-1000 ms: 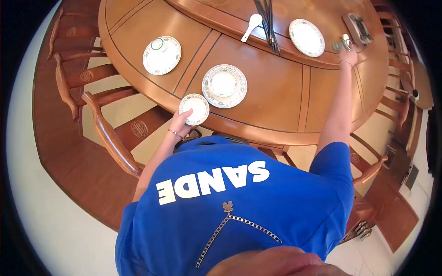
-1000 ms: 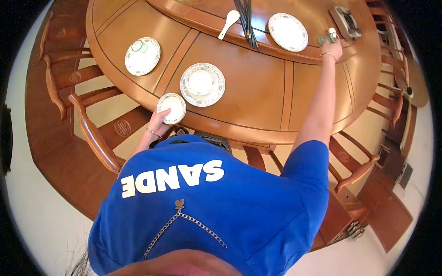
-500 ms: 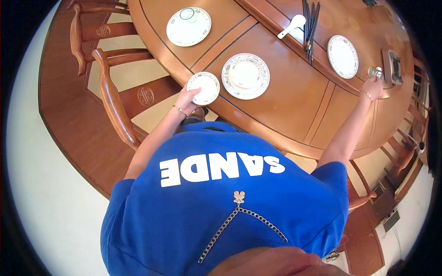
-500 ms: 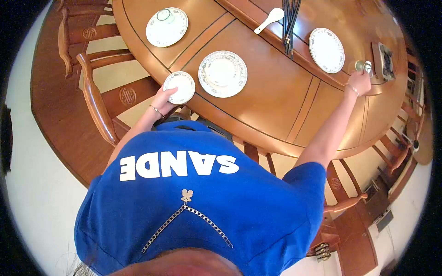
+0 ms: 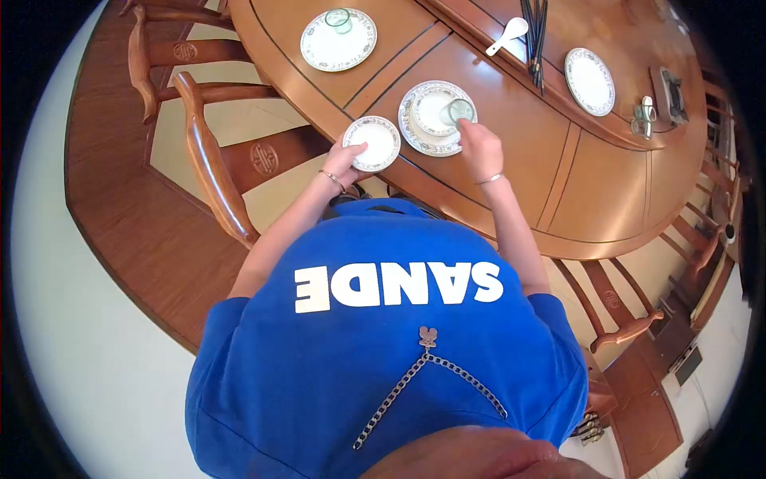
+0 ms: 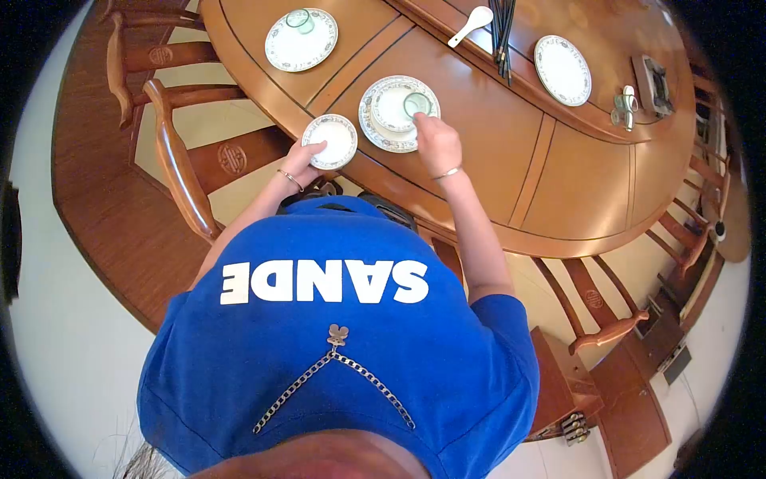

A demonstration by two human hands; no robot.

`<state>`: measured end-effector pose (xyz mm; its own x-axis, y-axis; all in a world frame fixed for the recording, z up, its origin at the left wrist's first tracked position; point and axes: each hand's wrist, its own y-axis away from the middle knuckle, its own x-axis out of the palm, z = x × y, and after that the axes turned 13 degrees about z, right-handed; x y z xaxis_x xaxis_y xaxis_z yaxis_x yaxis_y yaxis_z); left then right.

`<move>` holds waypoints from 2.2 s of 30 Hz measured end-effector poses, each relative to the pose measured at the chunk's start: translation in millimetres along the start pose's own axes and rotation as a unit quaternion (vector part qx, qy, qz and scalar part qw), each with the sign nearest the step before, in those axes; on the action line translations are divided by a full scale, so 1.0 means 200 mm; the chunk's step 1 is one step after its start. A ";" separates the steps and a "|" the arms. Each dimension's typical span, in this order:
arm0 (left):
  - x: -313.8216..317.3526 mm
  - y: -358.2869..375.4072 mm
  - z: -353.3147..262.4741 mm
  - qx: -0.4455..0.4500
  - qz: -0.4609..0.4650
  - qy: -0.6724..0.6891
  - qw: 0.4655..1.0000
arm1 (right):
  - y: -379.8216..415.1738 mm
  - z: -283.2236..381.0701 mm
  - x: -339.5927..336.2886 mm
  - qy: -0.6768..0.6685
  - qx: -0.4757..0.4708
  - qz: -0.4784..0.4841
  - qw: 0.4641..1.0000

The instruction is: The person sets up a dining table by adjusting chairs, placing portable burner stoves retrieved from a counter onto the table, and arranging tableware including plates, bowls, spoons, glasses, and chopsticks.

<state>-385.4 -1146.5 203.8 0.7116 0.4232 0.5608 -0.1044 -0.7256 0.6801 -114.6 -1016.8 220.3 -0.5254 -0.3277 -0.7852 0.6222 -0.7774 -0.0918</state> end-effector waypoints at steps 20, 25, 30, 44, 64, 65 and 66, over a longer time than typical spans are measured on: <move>-0.02 0.07 0.04 0.020 0.043 0.015 0.999 | -0.10 -0.35 -0.30 0.018 0.096 -0.238 0.966; 0.01 0.10 0.02 0.011 0.027 0.035 0.999 | 0.03 -1.14 -0.93 0.159 0.301 -0.379 0.861; -0.03 0.06 0.02 0.004 0.013 0.045 0.999 | 0.16 -1.74 -1.29 0.217 0.453 -0.339 0.796; -0.02 0.05 -0.02 -0.004 -0.071 0.046 0.996 | 0.35 -2.81 -1.47 0.043 0.439 -0.259 0.860; 0.04 -0.01 -0.05 0.002 -0.097 0.033 0.995 | 0.35 -2.71 -1.45 0.009 0.468 -0.192 0.862; 0.04 -0.01 -0.05 0.000 -0.097 0.031 0.995 | 0.33 -2.61 -1.45 0.011 0.466 -0.192 0.864; 0.03 0.00 -0.05 0.002 -0.095 0.033 0.995 | 0.31 -2.46 -1.44 -0.011 0.474 -0.223 0.852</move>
<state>-387.6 -1139.4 211.7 0.6710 0.5877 0.4521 0.0313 -0.6316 0.7747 360.4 -706.3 139.6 -0.6043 0.1120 -0.7888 -0.3848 -0.9080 0.1658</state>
